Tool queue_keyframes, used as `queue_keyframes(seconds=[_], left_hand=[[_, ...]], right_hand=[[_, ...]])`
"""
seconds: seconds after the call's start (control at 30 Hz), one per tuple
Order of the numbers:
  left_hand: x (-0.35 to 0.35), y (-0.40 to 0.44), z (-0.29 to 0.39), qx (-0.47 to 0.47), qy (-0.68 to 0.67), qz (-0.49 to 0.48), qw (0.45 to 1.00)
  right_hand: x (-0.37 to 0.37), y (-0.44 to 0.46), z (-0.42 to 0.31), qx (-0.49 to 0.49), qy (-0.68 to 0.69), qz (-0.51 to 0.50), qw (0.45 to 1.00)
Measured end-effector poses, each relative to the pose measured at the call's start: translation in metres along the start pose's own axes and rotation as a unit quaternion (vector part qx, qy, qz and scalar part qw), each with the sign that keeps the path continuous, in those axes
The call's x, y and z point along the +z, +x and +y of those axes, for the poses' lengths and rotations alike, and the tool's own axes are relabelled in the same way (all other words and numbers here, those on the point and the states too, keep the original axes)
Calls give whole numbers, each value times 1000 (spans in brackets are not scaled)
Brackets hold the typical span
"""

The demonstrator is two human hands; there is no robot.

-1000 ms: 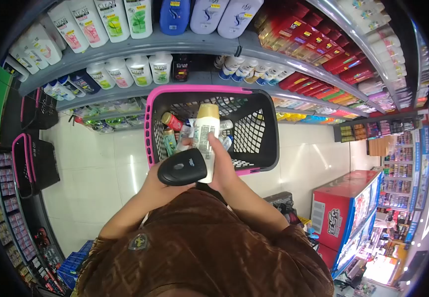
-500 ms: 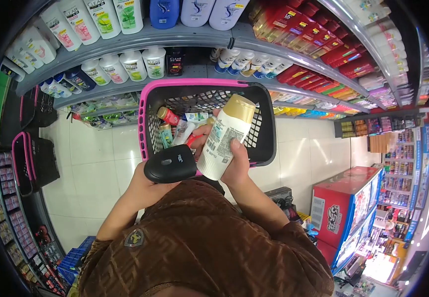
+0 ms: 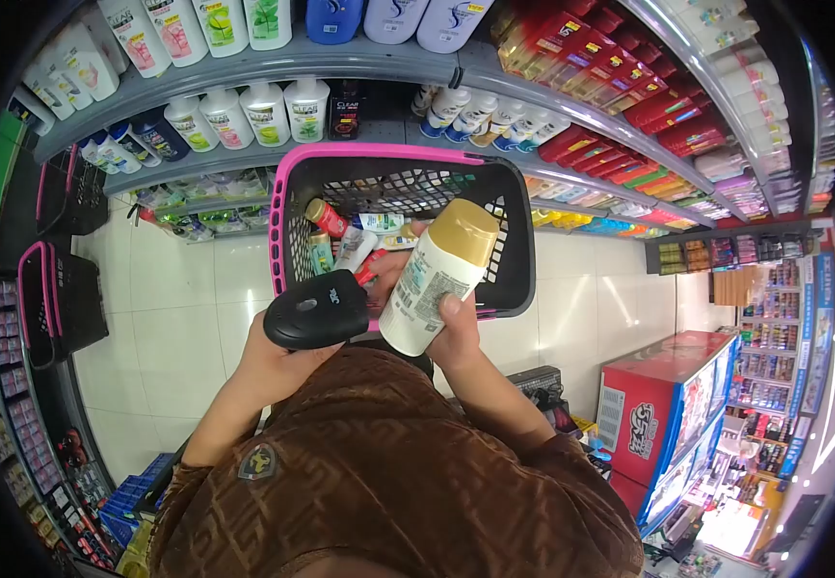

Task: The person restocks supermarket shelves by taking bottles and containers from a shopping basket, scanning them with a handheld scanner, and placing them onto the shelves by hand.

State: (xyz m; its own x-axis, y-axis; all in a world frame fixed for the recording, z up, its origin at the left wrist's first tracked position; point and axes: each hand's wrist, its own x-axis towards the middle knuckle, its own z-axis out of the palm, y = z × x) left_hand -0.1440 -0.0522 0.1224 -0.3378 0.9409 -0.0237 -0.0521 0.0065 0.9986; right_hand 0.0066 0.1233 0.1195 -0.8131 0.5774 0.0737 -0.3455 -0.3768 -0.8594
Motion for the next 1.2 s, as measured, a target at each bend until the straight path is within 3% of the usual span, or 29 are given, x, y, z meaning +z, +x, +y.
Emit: queue_keyframes(seconds=[0.07,0.33,0.43,0.47,0.57,0.73,0.83,0.87,0.97,1.0,1.07,1.1,1.13,1.2], left_hand=[[0,-1,0,44,32,13,998],[19,-8,5,-40,-34,26,998],[31,-13,-6,23,44,82,995],[34,-11,-7,4,15,83,996],[45,-10,2,-76,-54,92,991],[71,-6,-1,-73,-95,137,983],[90,-1,-8,2,-55,138,989],[93,0,2,-30,-47,111,992],[111,10,-9,37,-59,131,989],[117,14,-8,41,-55,136,988],[126,17,-5,-54,-66,124,989],[131,18,-3,-51,-64,129,988],[136,20,-1,-53,-49,121,990],[144,28,6,-40,-34,120,991]], right_hand=[[1,-3,0,8,6,2,1000],[-10,-8,2,-8,-23,-16,1000],[-27,-17,10,19,17,0,1000],[-32,-21,11,43,41,42,997],[-42,-9,-1,40,31,42,998],[-83,27,-46,-149,-11,75,986],[-106,58,-114,-330,-96,97,934],[-110,72,-139,-384,-93,124,910],[-127,118,-231,-502,-139,47,852],[-115,133,-259,-526,-145,76,834],[-109,166,-314,-582,-354,128,721],[-99,182,-335,-596,-372,134,699],[-79,189,-347,-567,-300,116,758],[-72,222,-371,-552,-333,132,753]])
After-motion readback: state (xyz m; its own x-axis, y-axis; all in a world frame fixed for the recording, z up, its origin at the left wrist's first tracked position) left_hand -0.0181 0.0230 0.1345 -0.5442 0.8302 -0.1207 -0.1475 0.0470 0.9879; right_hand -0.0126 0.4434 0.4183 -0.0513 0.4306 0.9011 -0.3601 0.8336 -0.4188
